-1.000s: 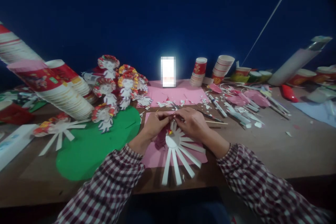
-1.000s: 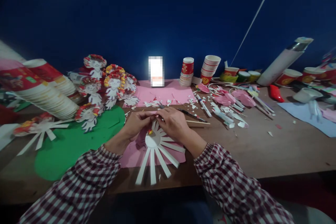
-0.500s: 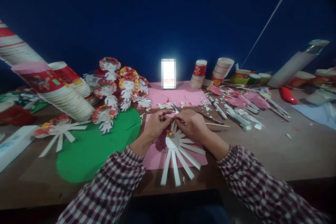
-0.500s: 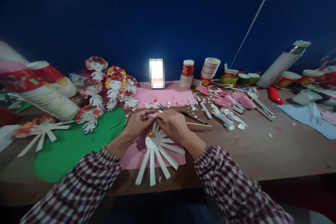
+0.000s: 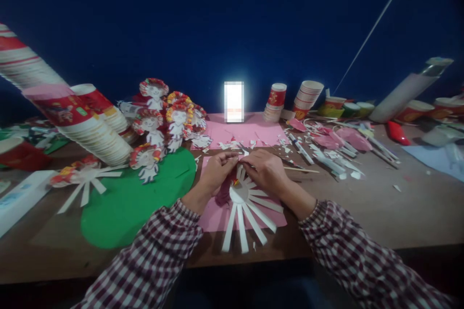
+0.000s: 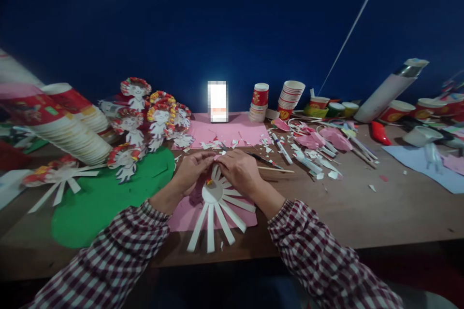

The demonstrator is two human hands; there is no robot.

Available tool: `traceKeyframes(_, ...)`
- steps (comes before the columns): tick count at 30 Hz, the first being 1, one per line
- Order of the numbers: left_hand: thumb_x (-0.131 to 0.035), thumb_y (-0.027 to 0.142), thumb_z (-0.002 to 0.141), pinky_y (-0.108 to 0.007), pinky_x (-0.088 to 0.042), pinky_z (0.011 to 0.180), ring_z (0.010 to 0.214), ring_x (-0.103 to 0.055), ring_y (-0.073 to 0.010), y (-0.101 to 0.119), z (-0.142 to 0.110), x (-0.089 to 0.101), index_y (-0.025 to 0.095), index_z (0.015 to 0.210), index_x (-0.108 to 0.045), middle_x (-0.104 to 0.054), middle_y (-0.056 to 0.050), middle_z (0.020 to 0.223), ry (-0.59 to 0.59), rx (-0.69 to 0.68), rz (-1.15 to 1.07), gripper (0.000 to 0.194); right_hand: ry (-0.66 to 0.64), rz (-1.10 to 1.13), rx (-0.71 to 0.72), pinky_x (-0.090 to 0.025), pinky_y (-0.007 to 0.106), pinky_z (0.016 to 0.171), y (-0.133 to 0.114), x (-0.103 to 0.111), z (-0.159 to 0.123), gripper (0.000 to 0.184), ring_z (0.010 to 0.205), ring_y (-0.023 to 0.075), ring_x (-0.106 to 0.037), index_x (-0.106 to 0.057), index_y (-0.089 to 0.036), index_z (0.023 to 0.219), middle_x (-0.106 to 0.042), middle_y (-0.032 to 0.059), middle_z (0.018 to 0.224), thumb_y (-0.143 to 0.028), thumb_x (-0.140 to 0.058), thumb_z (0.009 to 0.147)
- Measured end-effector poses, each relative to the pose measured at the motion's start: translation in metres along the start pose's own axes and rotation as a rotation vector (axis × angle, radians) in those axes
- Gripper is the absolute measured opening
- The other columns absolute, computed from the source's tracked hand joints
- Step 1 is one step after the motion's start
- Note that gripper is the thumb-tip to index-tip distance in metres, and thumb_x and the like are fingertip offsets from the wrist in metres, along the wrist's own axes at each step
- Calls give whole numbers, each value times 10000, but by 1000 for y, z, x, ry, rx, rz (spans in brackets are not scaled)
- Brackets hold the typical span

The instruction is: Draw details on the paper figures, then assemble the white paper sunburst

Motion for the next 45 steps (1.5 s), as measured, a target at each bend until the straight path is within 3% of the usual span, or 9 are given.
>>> traceKeyframes(15,-811,319,612,-194,-479,564,570,-612,-96,2,0,0,107,1022,-617,-669,5,653,-68,-16,7,501,-26,-18,-24,-415,274,753,-2,-1,1,156,804,169,-589,-648,-189,874,-673,47,815,-248,-514,927)
traceKeyframes(24,-794,274,638,-214,-509,606,612,-632,-105,4,-1,-3,98,1055,-589,-676,-9,687,-86,-16,3,496,-16,-7,-46,-425,270,765,2,-2,0,177,839,171,-606,-662,-187,895,-685,57,842,-283,-517,927)
traceKeyframes(32,-844,289,576,-238,-531,653,675,-667,-134,2,1,-1,114,1042,-595,-715,-41,772,-87,-29,-26,556,1,5,-17,-414,276,773,0,1,-1,199,833,171,-599,-685,-203,882,-695,52,851,-275,-505,931)
traceKeyframes(41,-840,239,550,-215,-508,636,675,-648,-117,-1,0,-3,117,1029,-608,-705,-19,762,-76,25,-53,545,28,-7,-34,-426,280,790,2,-1,-1,183,844,176,-606,-686,-194,857,-704,58,846,-259,-527,919)
traceKeyframes(45,-810,196,550,-210,-488,630,683,-626,-116,-1,0,-6,107,929,-671,-701,-27,745,-101,44,-32,413,55,25,-38,-432,274,802,2,2,-2,164,850,173,-608,-684,-193,894,-709,52,883,-251,-532,914)
Point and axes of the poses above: each hand's wrist, its own z-axis towards the middle knuckle, its own x-axis out of the back of the hand, y = z × x, the point moved 8 cm from there along z, towards the middle knuckle
